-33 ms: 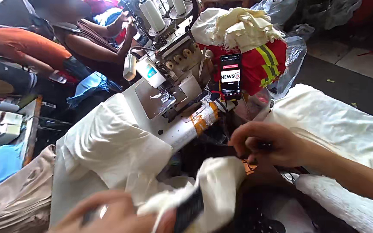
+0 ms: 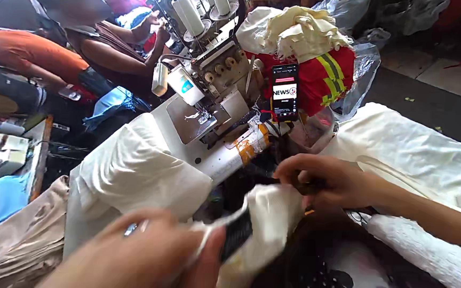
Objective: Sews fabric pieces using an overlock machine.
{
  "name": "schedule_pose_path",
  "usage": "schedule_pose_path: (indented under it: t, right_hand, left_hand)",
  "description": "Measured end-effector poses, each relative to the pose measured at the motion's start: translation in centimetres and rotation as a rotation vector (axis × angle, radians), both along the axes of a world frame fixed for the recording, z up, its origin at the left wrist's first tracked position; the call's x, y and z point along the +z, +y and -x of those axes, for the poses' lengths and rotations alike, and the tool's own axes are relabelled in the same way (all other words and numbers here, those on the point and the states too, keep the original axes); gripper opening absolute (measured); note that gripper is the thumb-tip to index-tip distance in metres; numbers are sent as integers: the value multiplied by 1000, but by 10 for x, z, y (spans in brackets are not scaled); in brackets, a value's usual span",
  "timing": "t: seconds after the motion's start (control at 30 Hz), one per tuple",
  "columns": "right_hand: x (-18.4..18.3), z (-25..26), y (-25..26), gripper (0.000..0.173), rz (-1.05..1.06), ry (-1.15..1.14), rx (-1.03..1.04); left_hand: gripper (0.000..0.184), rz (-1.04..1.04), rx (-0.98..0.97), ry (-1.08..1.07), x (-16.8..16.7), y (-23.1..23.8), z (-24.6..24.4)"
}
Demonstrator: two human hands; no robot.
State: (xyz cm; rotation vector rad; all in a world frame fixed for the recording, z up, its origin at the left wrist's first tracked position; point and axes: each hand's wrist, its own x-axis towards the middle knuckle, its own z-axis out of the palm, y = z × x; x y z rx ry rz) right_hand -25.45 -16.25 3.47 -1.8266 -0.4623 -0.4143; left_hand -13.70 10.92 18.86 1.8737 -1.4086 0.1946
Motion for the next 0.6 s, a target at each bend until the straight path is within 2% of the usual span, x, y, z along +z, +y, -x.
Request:
schedule_pose_path:
  t: [0.03,0.07,0.17,0.23,0.37,0.5,0.6]
  right_hand:
    - [-8,-3,5,52,38,39,-10]
    - [-16,-8,10,51,43,83,-32]
    - [-36,-23,17,22,-104,168,-146]
    - [-41,-27,11,14,-178,182,-188]
    - [-42,-31,-7,14,-198,212,-201]
    - [-39,-37,-3,10,-169,250,-155]
    - [-32,-42,3,12,-220,307,-224]
  left_hand:
    - [16,-1,14,-9,-5,-14,-6]
    - [14,-3,-5,2,-9,-23,-14]
    - [15,70,-131,97,-10,-35,-29]
    - [14,116,-160,82,-3,-33,-35]
    - [18,142,-29,36,17,-13,-44]
    - [23,230,29,38,14,-5,-55]
    - [18,259,49,63,10,-12,-50]
